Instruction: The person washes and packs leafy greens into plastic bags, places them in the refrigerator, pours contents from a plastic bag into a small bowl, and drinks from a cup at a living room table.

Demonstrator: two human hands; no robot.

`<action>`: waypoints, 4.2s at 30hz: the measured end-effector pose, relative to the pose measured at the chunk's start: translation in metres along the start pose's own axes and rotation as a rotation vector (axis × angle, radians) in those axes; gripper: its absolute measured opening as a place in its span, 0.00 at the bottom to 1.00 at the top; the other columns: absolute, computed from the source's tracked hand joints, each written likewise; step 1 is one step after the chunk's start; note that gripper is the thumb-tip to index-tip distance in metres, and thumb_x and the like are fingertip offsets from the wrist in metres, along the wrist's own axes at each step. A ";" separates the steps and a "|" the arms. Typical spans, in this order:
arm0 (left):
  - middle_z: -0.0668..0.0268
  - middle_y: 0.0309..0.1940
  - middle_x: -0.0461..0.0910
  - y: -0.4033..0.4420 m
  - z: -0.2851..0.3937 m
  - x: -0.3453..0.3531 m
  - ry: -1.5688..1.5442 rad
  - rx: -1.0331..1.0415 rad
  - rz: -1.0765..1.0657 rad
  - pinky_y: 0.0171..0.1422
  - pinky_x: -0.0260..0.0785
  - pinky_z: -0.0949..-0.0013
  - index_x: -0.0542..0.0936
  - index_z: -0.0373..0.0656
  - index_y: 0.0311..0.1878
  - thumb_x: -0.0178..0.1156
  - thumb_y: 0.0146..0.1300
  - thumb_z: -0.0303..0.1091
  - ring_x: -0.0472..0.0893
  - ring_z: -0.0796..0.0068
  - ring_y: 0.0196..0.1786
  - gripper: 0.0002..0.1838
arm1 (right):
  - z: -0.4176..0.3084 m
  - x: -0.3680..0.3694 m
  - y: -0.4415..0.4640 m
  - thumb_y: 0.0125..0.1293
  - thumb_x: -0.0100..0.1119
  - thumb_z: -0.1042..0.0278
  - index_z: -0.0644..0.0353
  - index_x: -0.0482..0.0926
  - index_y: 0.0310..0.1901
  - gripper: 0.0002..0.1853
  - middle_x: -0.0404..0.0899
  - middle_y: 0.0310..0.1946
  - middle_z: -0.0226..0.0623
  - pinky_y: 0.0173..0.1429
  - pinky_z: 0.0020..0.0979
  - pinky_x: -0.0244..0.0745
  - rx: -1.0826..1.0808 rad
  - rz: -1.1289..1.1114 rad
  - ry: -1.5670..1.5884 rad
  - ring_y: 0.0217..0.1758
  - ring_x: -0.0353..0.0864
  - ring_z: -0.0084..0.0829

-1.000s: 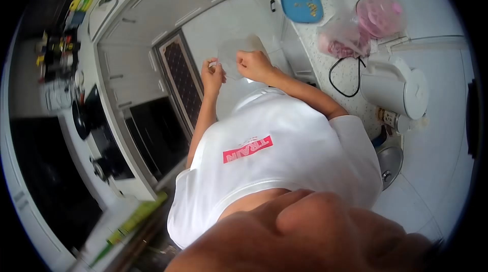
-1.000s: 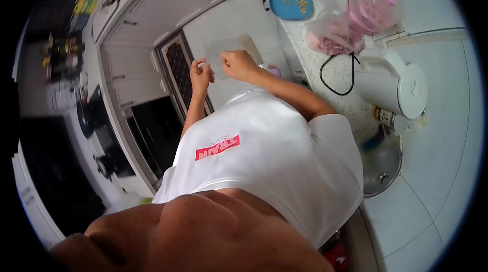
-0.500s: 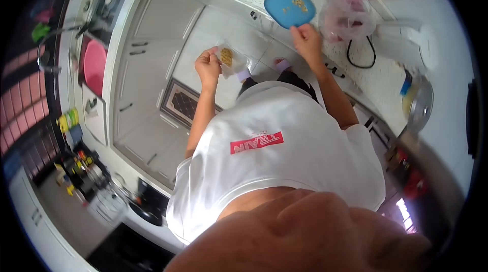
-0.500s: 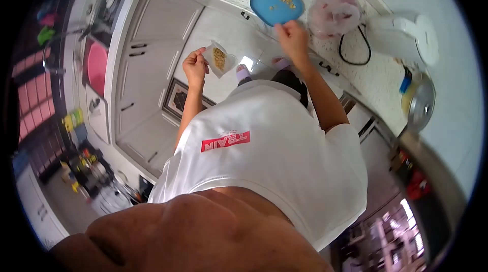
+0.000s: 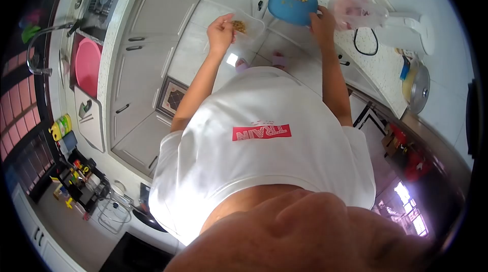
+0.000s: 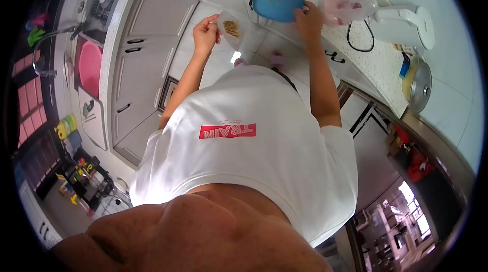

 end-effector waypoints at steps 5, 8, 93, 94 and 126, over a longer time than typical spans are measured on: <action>0.66 0.15 0.72 -0.002 0.010 0.026 -0.045 -0.017 -0.069 0.15 0.60 0.78 0.74 0.33 0.49 0.47 0.63 0.26 0.67 0.83 0.11 0.13 | -0.064 -0.011 -0.020 0.50 0.53 0.67 0.60 0.76 0.47 0.20 0.77 0.20 0.42 0.35 0.35 0.73 -0.297 -0.111 -0.324 0.24 0.77 0.36; 0.66 0.15 0.72 -0.011 0.013 0.039 -0.051 -0.012 -0.100 0.15 0.60 0.79 0.74 0.34 0.49 0.47 0.63 0.26 0.67 0.83 0.11 0.13 | -0.095 -0.005 -0.033 0.51 0.52 0.67 0.56 0.77 0.47 0.19 0.78 0.22 0.43 0.36 0.37 0.73 -0.494 -0.162 -0.465 0.26 0.78 0.40; 0.65 0.16 0.72 -0.169 -0.125 -0.486 -0.650 -0.135 1.590 0.13 0.60 0.78 0.69 0.36 0.50 0.44 0.55 0.19 0.67 0.80 0.12 0.18 | -0.418 0.776 -0.120 0.52 0.61 0.46 0.61 0.79 0.37 0.23 0.76 0.32 0.45 0.43 0.40 0.71 -1.807 -0.883 -0.959 0.41 0.74 0.44; 0.64 0.16 0.72 -0.168 -0.116 -0.488 -0.668 -0.112 1.608 0.13 0.60 0.78 0.69 0.35 0.50 0.44 0.55 0.19 0.67 0.80 0.12 0.18 | -0.435 0.764 -0.150 0.51 0.64 0.50 0.61 0.79 0.39 0.22 0.77 0.35 0.44 0.46 0.39 0.72 -1.786 -0.932 -0.816 0.45 0.74 0.43; 0.67 0.28 0.79 -0.394 0.021 -0.399 -0.037 0.110 1.847 0.40 0.66 0.78 0.78 0.35 0.35 0.61 0.58 0.29 0.74 0.83 0.32 0.07 | -0.346 0.481 -0.605 0.51 0.60 0.66 0.61 0.78 0.34 0.10 0.78 0.26 0.38 0.42 0.36 0.71 -1.766 -2.437 0.365 0.36 0.77 0.40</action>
Point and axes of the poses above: each hand's wrist, its own y-axis towards the middle knuckle, its own x-axis out of the palm, z = x × y, the point moved 10 cm from there along y, towards the middle knuckle
